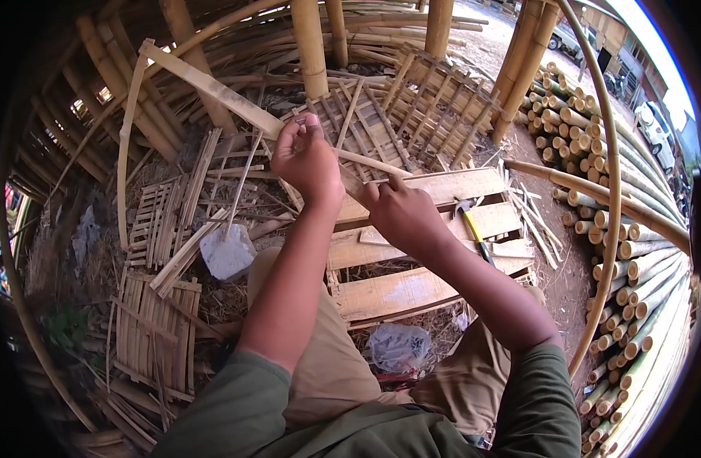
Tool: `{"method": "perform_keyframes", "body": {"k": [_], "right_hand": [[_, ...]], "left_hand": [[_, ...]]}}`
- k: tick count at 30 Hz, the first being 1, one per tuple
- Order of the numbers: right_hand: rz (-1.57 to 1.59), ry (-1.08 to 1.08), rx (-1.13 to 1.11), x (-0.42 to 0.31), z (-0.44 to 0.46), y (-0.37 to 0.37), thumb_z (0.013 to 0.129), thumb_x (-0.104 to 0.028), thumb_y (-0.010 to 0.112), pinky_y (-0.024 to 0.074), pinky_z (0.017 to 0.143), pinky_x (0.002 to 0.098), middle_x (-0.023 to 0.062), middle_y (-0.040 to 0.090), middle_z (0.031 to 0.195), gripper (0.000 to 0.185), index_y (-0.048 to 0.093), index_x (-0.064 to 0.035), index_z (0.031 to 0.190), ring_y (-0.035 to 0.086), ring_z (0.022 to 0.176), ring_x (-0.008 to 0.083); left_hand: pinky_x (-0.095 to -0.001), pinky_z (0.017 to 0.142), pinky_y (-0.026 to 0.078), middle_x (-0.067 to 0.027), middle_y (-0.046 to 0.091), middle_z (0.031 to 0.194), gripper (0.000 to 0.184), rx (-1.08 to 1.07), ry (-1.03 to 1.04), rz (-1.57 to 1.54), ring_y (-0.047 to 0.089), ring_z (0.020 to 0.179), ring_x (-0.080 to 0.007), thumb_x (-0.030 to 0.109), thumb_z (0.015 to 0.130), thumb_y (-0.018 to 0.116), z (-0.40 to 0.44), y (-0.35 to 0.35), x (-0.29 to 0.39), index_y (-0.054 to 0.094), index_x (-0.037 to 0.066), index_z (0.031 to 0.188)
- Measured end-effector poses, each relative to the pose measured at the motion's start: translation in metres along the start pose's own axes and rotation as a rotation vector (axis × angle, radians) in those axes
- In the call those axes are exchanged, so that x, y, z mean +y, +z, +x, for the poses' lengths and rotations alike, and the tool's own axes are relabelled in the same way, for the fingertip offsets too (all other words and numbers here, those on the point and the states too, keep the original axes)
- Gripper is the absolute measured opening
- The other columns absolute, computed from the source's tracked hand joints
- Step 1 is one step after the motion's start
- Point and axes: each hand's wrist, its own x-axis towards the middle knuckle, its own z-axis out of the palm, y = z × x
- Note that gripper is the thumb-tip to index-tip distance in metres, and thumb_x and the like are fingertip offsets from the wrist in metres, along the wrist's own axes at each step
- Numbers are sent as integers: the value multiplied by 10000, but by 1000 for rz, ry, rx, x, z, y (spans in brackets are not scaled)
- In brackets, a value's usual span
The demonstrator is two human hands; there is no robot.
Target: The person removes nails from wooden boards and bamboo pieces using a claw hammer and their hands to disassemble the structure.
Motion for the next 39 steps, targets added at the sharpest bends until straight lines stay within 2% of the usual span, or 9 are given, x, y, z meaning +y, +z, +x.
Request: {"method": "perform_keyframes", "body": {"k": [5, 7, 11, 13, 17, 22, 26, 31, 39], "right_hand": [[-141, -372, -101, 8, -3, -2, 838, -118, 590, 557, 543, 343, 82, 641, 744, 126, 548, -48, 934, 653, 856, 250], [-60, -364, -118, 18, -3, -8, 902, -154, 573, 548, 546, 384, 97, 639, 724, 147, 551, -15, 944, 664, 801, 286], [111, 473, -253, 77, -34, -16, 984, -270, 546, 551, 640, 465, 166, 693, 781, 289, 580, 12, 927, 684, 738, 380], [-4, 806, -432, 119, -81, 22, 956, -347, 590, 560, 738, 475, 197, 711, 950, 372, 612, 12, 1052, 699, 872, 365], [45, 823, -954, 151, -156, 76, 914, -458, 629, 535, 902, 478, 213, 672, 1156, 625, 571, 60, 1259, 637, 1130, 356], [107, 916, -560, 166, -193, 117, 855, -158, 578, 552, 850, 464, 262, 687, 1053, 308, 607, 65, 1065, 682, 976, 405], [105, 931, -506, 166, -197, 105, 840, -154, 583, 555, 846, 465, 249, 700, 1020, 302, 634, 61, 1047, 692, 946, 399], [178, 931, -623, 169, -192, 96, 817, -333, 700, 537, 862, 458, 232, 698, 1020, 403, 661, 25, 999, 674, 979, 380], [105, 968, -420, 164, -204, 124, 806, -297, 716, 546, 816, 476, 221, 700, 958, 361, 635, 12, 976, 681, 940, 384]], "left_hand": [[-232, 638, 480, -7, 656, 838, 40, -134, 280, 192, 559, 686, -69, 20, 890, 706, -14, 5, -10, 713, 2, 926], [-217, 736, 477, -22, 678, 884, 75, -175, 235, 195, 576, 765, -74, -2, 877, 713, -19, 8, -8, 712, -23, 948], [-213, 604, 447, 5, 634, 814, 41, -231, 272, 179, 522, 675, -59, 10, 876, 714, -11, 6, -12, 715, -2, 915], [-211, 591, 426, 15, 615, 779, 27, -237, 218, 143, 497, 653, -54, 18, 872, 717, -7, 5, -13, 712, -1, 891], [-196, 566, 387, 35, 560, 744, 49, -237, 196, 92, 451, 620, -40, 24, 865, 731, -13, 4, -18, 718, -3, 904], [-187, 523, 353, 48, 517, 727, 55, -266, 260, 248, 432, 595, -29, 51, 858, 754, -15, -1, -45, 740, 16, 898], [-200, 472, 313, 66, 476, 662, 60, -354, 350, 238, 414, 538, -24, 64, 867, 754, -27, 0, -45, 748, 21, 908], [-193, 497, 292, 68, 464, 683, 66, -486, 366, 277, 407, 573, -19, 78, 853, 773, -28, -3, -44, 754, 23, 885], [-204, 478, 283, 94, 506, 633, 65, -671, -11, 408, 389, 536, -6, 60, 846, 765, -49, -1, -45, 762, 15, 892]]}}
